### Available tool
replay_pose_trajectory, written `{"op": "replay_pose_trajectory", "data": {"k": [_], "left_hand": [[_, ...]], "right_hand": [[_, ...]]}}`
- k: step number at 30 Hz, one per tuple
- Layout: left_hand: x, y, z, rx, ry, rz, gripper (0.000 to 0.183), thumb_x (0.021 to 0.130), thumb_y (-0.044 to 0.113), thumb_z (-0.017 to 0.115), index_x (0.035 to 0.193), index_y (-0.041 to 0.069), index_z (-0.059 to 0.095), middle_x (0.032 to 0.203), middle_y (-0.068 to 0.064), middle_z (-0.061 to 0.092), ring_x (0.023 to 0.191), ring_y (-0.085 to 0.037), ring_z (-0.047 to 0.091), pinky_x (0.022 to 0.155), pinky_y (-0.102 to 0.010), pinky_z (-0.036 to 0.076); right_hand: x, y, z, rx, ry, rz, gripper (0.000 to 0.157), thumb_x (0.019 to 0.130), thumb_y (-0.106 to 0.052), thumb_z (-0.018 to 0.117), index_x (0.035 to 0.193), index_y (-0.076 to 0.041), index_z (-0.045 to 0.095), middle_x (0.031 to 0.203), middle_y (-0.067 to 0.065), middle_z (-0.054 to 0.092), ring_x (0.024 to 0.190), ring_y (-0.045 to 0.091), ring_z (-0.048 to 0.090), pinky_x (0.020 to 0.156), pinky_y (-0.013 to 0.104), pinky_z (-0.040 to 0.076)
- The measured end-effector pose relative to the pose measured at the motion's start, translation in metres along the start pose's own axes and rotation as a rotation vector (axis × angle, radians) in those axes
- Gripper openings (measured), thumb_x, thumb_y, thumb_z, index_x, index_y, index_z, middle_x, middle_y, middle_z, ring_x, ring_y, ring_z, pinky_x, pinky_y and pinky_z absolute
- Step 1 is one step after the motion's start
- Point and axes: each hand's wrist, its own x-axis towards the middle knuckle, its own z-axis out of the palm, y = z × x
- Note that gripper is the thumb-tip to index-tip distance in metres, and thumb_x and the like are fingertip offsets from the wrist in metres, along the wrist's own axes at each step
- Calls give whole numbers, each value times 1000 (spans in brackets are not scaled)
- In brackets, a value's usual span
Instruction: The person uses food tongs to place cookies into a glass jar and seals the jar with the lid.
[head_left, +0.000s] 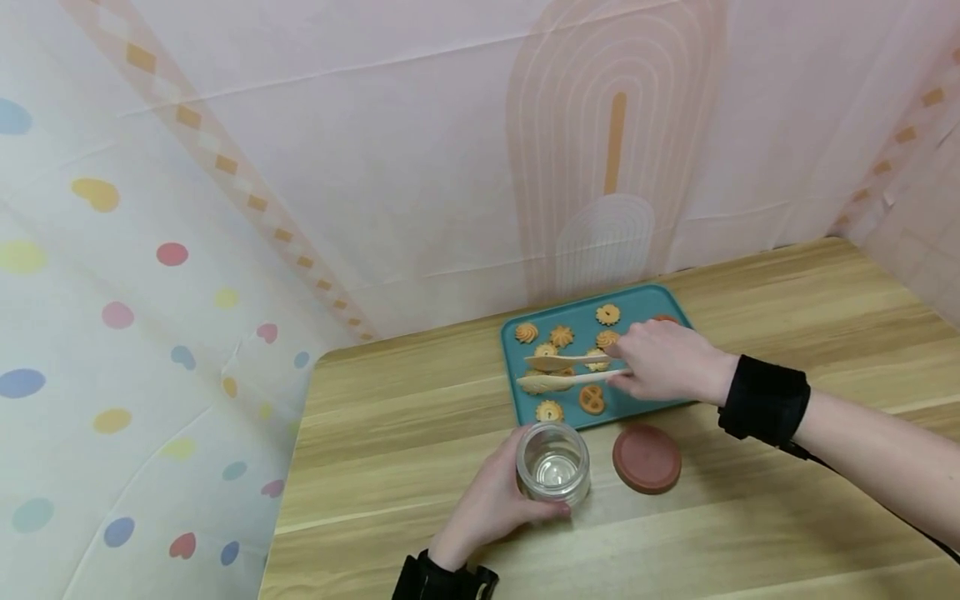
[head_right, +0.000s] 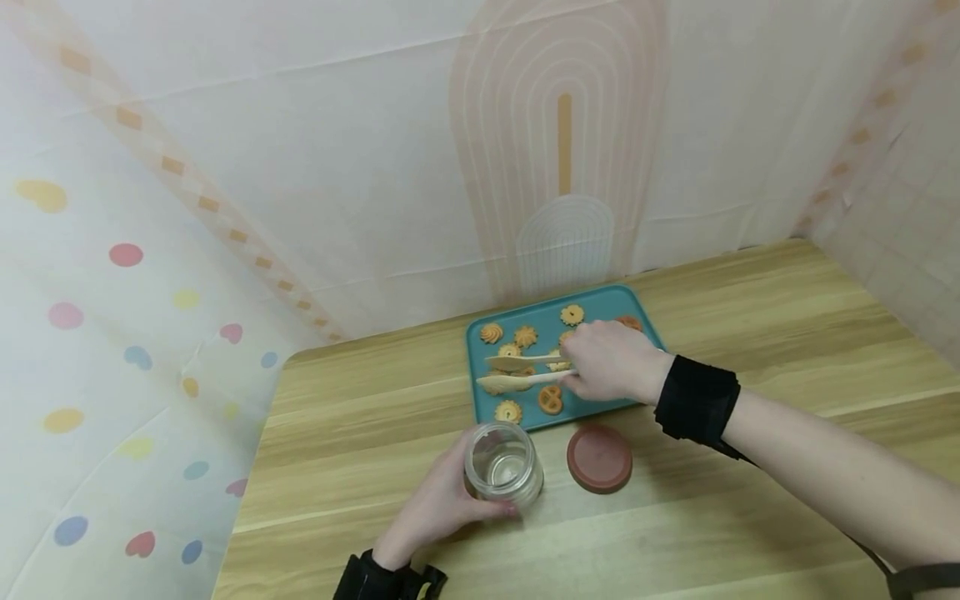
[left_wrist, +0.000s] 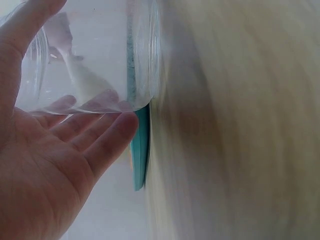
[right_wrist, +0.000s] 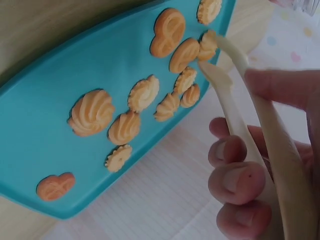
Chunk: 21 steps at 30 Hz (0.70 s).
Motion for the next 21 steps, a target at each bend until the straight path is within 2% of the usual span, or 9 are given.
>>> {"op": "replay_pose_trajectory", "data": {"k": [9, 13, 15, 17, 21], "left_hand": [[0, 1, 0, -6, -4, -9, 95, 64, 38, 88, 144, 34, 37, 133, 6, 53, 120, -14, 51, 100, -39, 41], [0, 1, 0, -4, -2, -4, 95, 64, 38, 87, 144, 34, 37, 133, 6, 53, 120, -14, 51, 100, -39, 41], [0, 1, 0, -4, -3, -2, 94, 64, 38, 87, 144, 34, 37, 133, 6, 52, 121, -14, 51, 100, -39, 41], [0, 1, 0, -3, -4, -4, 94, 64, 39, 87, 144, 34, 37, 133, 6, 52, 121, -13, 50, 100, -38, 41], [-1, 1, 0, -4, -1, -5, 94, 64, 39, 87, 144, 34, 37, 133, 6, 52, 120, -14, 51, 100, -38, 41]], "right_hand": [[4, 5, 0, 15, -56, 2, 24, 85, -36, 68, 93, -13, 72, 55, -15, 47, 49, 2, 45, 46, 24, 40], [7, 9, 2, 50, -66, 21, 33, 85, -36, 69, 102, -8, 75, 68, -10, 64, 57, 5, 57, 53, 26, 50], [8, 10, 4, 64, -66, 26, 36, 85, -36, 69, 104, -7, 75, 74, -7, 67, 61, 5, 60, 57, 28, 52], [8, 10, 5, 69, -65, 22, 34, 86, -35, 68, 104, -7, 75, 70, -9, 65, 58, 4, 59, 56, 28, 51], [7, 10, 6, 47, -50, 5, 25, 87, -34, 67, 97, -12, 74, 56, -14, 51, 50, 1, 48, 47, 25, 42]]}}
